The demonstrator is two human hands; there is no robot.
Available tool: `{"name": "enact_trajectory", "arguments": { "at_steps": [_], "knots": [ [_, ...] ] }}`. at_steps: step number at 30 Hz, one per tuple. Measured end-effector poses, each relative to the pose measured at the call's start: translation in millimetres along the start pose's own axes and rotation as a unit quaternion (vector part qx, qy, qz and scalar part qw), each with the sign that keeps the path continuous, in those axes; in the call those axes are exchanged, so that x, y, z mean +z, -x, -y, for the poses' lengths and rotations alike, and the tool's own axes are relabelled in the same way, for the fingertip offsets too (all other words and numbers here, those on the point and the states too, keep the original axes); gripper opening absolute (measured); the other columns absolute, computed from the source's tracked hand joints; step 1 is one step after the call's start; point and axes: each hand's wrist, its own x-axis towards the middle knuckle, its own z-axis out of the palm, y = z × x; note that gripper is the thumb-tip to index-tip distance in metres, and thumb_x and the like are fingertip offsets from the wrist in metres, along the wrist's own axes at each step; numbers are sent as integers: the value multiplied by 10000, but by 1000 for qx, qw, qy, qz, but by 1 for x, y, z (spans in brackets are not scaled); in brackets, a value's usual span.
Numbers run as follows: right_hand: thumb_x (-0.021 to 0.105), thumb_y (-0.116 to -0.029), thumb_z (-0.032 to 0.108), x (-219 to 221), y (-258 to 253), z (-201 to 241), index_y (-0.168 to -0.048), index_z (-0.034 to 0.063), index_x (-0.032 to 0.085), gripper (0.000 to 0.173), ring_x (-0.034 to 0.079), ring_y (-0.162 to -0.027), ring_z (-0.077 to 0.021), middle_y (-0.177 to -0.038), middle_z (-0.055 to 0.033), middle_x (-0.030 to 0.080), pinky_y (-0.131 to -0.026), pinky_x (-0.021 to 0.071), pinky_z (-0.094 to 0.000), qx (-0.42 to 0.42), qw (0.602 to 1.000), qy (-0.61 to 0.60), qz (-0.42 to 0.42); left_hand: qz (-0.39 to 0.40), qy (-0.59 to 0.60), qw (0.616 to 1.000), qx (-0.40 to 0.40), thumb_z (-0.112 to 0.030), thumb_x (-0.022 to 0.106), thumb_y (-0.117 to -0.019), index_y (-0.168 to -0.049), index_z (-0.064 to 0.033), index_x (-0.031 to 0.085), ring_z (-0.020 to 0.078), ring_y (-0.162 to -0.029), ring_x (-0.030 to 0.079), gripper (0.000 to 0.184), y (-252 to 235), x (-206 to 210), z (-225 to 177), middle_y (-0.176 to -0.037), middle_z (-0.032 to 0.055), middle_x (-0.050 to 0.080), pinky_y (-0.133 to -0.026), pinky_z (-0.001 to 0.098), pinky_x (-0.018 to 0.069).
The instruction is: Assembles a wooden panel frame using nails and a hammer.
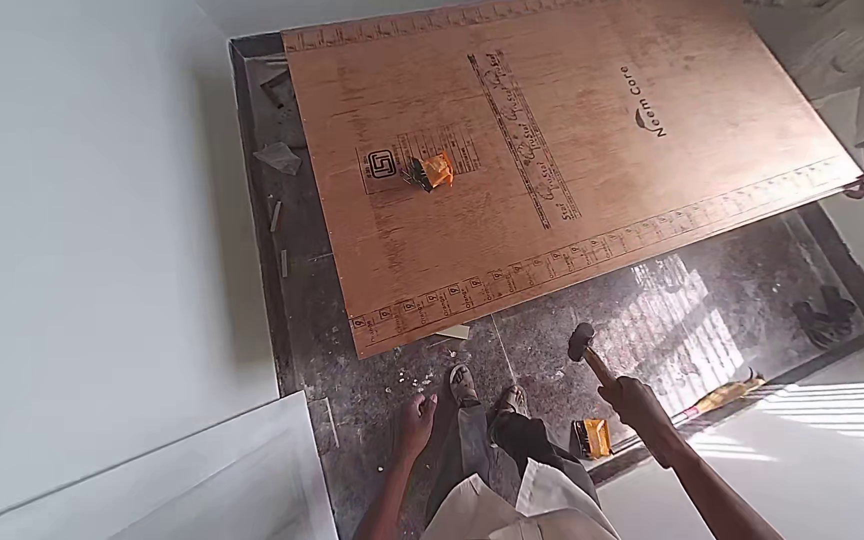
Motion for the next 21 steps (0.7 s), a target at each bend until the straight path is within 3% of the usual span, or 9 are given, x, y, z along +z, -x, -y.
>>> {"name": "enact_trajectory", "arguments": {
  "at_steps": [2, 6, 9, 11, 14, 17, 19, 21],
  "knots": [
    [618, -1004, 379, -19, -61, 36, -1014, 4, 674, 379, 670, -929, -380, -947, -211, 681, -811, 504, -579, -9, 998, 25, -60, -38, -53, 998, 14, -344, 503, -1082, -1101, 21, 688, 373, -1003, 682, 409, -73, -21, -16, -1014, 213, 704, -923, 582, 499],
    [573, -1031, 378, -45, -179, 105, -1148, 1, 661, 405, 657, -1067, -423, -1094, -247, 686, -891, 487, -622, -25, 986, 49, -155, -137, -103, 984, 39, -332, 437, -1099, -1167, 37, 672, 395, -1152, 654, 443, -210, -41, -24, -1173, 245, 682, -998, 578, 485],
    [580, -1031, 346, -50, -262, 135, -1187, -44, 638, 424, 647, -1086, -462, -1121, -287, 671, -919, 472, -655, -57, 971, 54, -225, -233, -91, 966, 67, -285, 447, -1097, -1128, 51, 675, 394, -1129, 657, 408, -274, -38, -18, -1133, 246, 682, -1000, 544, 490],
    [600, -1024, 337, -54, -295, 148, -1214, -81, 613, 460, 625, -1109, -503, -1157, -331, 645, -925, 452, -695, -70, 962, 51, -260, -282, -111, 949, 86, -266, 441, -1090, -1125, 50, 683, 404, -1109, 665, 400, -292, -30, -10, -1121, 246, 688, -980, 547, 499],
    [624, -1009, 362, -66, -331, 161, -1281, -73, 593, 513, 588, -1203, -510, -1256, -343, 612, -988, 437, -688, -48, 951, 60, -299, -371, -150, 907, 131, -235, 491, -1043, -980, 37, 712, 390, -984, 708, 356, -302, -19, -7, -980, 223, 715, -879, 523, 538],
    [650, -980, 303, -73, -349, 183, -1343, -16, 587, 487, 523, -1304, -487, -1369, -322, 558, -1059, 401, -655, -21, 939, 34, -340, -388, -166, 895, 144, -239, 504, -1012, -914, 6, 723, 363, -915, 723, 342, -298, -22, -6, -917, 190, 717, -807, 496, 559],
    [659, -942, 303, -74, -349, 221, -1390, 40, 584, 525, 465, -1357, -486, -1454, -297, 502, -1073, 342, -687, -79, 926, 11, -369, -398, -168, 889, 155, -252, 505, -998, -860, -10, 713, 349, -861, 721, 347, -300, -27, -6, -864, 173, 703, -748, 483, 563],
    [652, -930, 425, -76, -345, 283, -1426, 76, 571, 612, 402, -1407, -501, -1542, -280, 418, -1091, 296, -725, -189, 908, 22, -372, -408, -160, 884, 163, -274, 484, -992, -817, -18, 701, 343, -822, 718, 378, -304, -23, -7, -823, 164, 690, -704, 479, 559]
  ]
}}
